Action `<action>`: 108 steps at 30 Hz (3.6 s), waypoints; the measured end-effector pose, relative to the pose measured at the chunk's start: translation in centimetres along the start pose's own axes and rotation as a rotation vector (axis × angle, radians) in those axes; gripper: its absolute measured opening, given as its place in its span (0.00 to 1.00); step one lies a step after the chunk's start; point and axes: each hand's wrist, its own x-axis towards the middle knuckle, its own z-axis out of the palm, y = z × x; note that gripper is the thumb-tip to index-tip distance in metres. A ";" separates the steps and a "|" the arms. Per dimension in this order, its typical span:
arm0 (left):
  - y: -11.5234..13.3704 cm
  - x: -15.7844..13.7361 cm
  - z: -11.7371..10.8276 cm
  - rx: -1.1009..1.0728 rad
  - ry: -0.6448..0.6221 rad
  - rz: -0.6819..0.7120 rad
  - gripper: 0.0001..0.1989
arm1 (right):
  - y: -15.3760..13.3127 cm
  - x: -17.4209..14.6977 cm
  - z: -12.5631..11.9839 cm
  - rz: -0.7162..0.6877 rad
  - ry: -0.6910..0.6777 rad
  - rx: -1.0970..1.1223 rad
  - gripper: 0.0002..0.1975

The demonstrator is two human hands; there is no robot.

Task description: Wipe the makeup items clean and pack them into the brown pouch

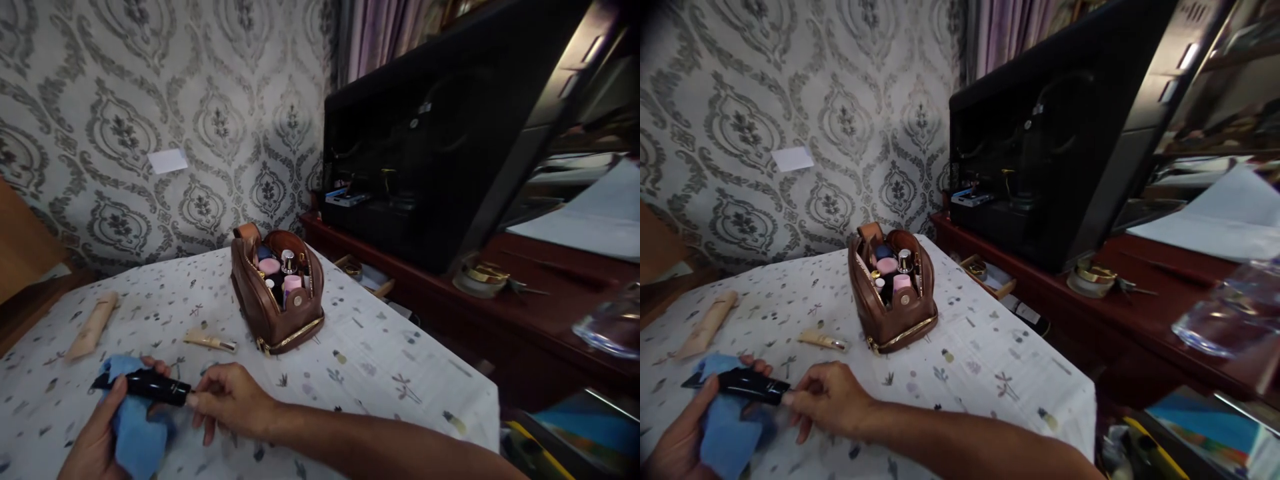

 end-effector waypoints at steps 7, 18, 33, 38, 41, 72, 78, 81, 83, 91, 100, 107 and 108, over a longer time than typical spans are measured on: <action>0.1 -0.5 1.1 0.049 0.021 0.073 0.12 | -0.4 0.0 0.1 -0.032 0.125 -0.091 0.26; 0.2 -0.1 3.4 0.062 0.027 0.100 0.14 | -1.6 -0.6 -0.1 -0.027 0.126 -0.215 0.12; -2.9 0.9 5.3 0.565 -0.260 0.364 0.39 | -3.2 -0.3 -1.1 -0.221 0.189 0.079 0.32; -4.3 1.4 3.9 0.755 -0.241 0.447 0.36 | -4.3 -2.2 -1.1 -0.175 0.228 0.110 0.35; -5.0 1.3 3.6 0.840 -0.354 0.468 0.35 | -5.1 -3.3 -1.2 -0.159 0.255 0.101 0.33; -5.4 0.9 4.5 0.895 -0.616 0.340 0.28 | -17.6 -4.9 -9.5 -0.106 0.790 -1.198 0.10; -5.5 1.4 4.2 0.888 -0.651 0.315 0.27 | -18.1 -4.2 -8.8 0.035 0.656 -1.599 0.16; -5.7 1.5 4.1 0.894 -0.642 0.322 0.27 | -17.9 -4.0 -8.5 0.070 0.586 -1.710 0.18; -5.7 1.5 4.1 0.890 -0.646 0.315 0.27 | -17.8 -4.0 -8.4 0.076 0.561 -1.729 0.19; -5.4 1.4 4.4 0.880 -0.667 0.338 0.26 | -18.0 -4.6 -9.1 0.030 0.578 -1.626 0.11; -5.8 1.6 4.1 0.888 -0.659 0.319 0.26 | -19.2 -3.7 -10.2 -0.020 0.522 -1.692 0.14; -5.5 1.4 4.5 0.896 -0.696 0.319 0.27 | -19.3 -1.7 -10.2 0.185 0.328 -1.751 0.16; -5.4 1.3 4.6 0.895 -0.697 0.320 0.27 | -19.2 -1.6 -10.4 0.175 0.320 -1.743 0.16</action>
